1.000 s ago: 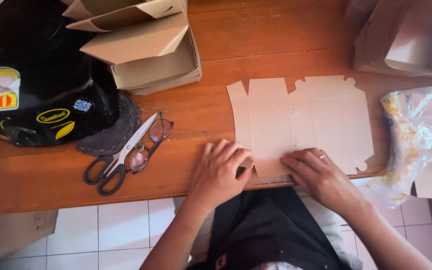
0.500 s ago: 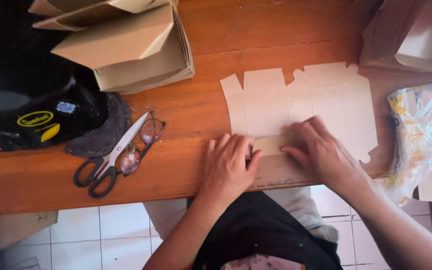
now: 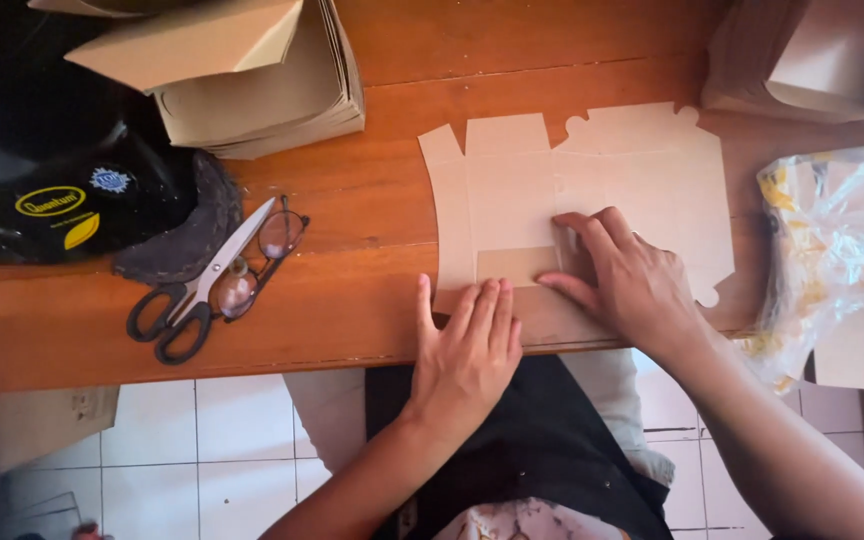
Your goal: The person folds flat cardboard pieces into small rectangular boxes on a wooden table. They fold the side flaps, tuck tabs into slots, and stack the finished boxes. The process is repeated with a second flat piece.
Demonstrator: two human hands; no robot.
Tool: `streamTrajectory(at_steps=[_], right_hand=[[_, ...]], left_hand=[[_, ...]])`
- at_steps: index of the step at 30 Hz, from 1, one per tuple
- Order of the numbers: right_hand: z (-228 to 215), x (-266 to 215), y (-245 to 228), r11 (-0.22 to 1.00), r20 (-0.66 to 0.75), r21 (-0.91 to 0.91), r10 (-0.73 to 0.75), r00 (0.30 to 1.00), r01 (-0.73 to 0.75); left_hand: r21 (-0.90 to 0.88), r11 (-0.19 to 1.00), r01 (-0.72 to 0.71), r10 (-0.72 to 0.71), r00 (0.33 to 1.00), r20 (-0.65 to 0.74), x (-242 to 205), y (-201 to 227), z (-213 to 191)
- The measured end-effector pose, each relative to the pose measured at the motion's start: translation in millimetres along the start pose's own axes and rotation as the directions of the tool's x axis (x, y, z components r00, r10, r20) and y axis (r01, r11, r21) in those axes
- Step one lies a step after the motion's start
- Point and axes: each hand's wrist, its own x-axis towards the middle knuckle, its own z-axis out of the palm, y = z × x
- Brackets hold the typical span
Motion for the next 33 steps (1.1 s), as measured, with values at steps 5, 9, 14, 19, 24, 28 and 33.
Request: streamTrajectory(at_steps=[5, 9, 14, 19, 24, 28, 33], right_hand=[[5, -6, 9, 0.997, -0.050, 0.032, -0.068, 0.996, 0.069], [11, -8, 15, 0.989, -0.119, 0.076, -0.114, 0.986, 0.124], [40, -45, 19, 0.904, -0.545, 0.081, -0.312, 0.778, 0.419], [101, -109, 55, 0.892, -0.566, 0.128, -0.294, 0.771, 0.433], [125, -127, 79, 0.967, -0.220, 0.044, 0.255, 0.941, -0.252], [113, -114, 58, 0.976, -0.086, 0.119, 0.192, 0.978, -0.181], [115, -119, 77, 0.960, -0.007, 0.101, 0.263, 0.965, -0.261]], left_hand=[[-0.081, 0.997, -0.003, 0.000, 1.000, -0.026, 8, -7, -2], [-0.250, 0.968, 0.033, -0.026, 0.999, 0.031, 7, -26, -9], [-0.397, 0.911, 0.113, -0.166, 0.981, -0.103, -43, -28, -32], [-0.287, 0.955, 0.076, -0.139, 0.969, -0.205, -105, -46, -29], [0.116, 0.917, 0.381, -0.389, 0.920, 0.048, -118, -38, -14], [0.217, 0.914, 0.342, -0.370, 0.924, 0.101, -113, -21, 3], [0.210, 0.911, 0.354, -0.384, 0.915, 0.124, -118, -27, -18]])
